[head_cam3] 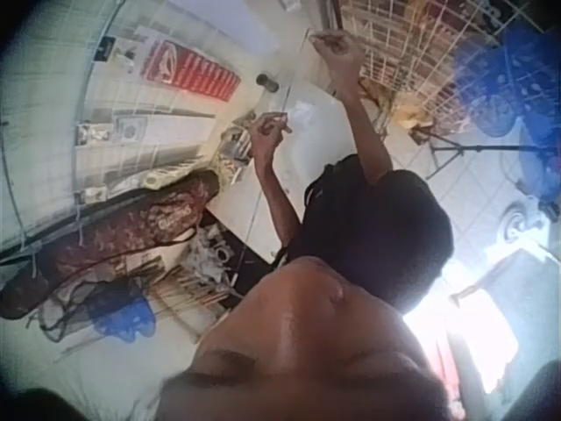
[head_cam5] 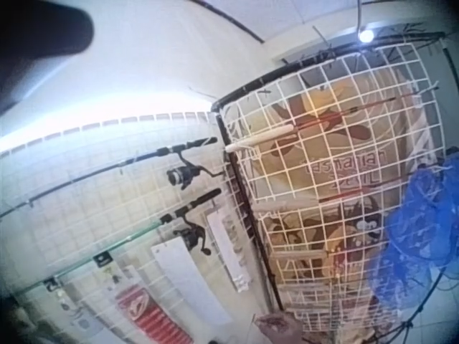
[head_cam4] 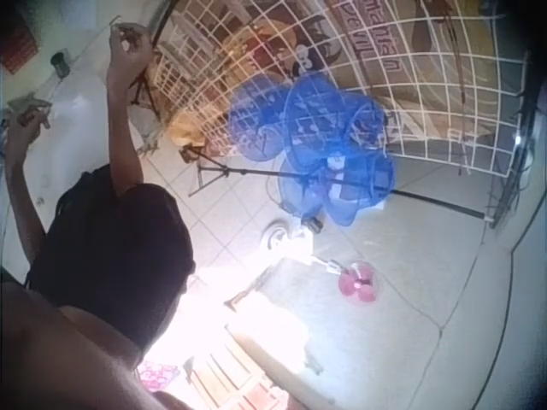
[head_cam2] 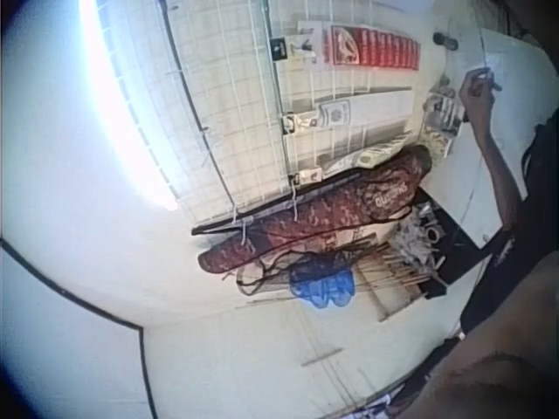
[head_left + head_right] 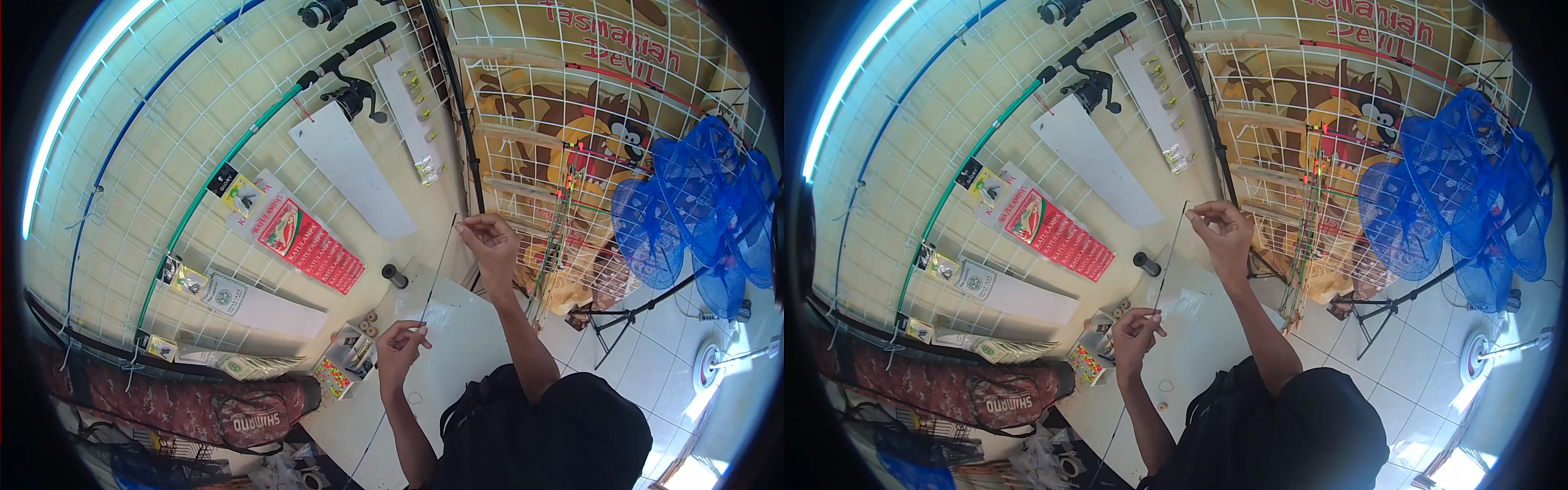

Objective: The recorder is repairing the tip or guide of a fishing rod using adhesive or thread.

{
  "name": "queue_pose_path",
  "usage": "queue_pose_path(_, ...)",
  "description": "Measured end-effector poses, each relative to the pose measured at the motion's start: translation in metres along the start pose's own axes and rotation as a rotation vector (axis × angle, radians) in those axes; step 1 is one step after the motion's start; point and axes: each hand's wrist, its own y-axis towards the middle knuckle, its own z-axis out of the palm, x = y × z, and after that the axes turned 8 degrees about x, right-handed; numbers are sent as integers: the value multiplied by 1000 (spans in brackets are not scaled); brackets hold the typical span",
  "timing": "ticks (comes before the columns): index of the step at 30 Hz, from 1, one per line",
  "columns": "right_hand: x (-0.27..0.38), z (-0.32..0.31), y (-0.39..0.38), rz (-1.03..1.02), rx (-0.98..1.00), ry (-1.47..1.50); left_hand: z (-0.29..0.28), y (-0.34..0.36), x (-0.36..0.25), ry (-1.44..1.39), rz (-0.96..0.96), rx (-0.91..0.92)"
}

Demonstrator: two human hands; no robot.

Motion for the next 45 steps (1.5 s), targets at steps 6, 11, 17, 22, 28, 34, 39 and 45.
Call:
queue_pose_path(6, 1, 3, -2, -10, -56, 104, 0, -1, -1, -1, 2, -11)
queue_pose_path(11, -2, 7, -4, -171, -117, -45, -1, -1, 0, 2, 7, 0)
queue_pose_path(17, -2, 13, -8, -249, -197, -263, 1, -2, -2, 20, -9, -13)
queue_pose_path(22, 2, 13, -9, -272, -213, -316, 1, -2, -5, 8, 0, -3)
queue_pose_path(28, -1, 15, -7, -282, -229, -343, 1, -2, -4, 12, -12, 1)
queue_pose_path(34, 2, 14, -6, -269, -233, -379, 1, -2, -5, 13, 4, 0)
queue_pose_path(39, 0, 14, -5, -283, -219, -333, 1, -2, -3, 17, -9, -2)
queue_pose_path(45, 2, 13, -2, -242, -201, -342, 1, -1, -3, 5, -11, 6)
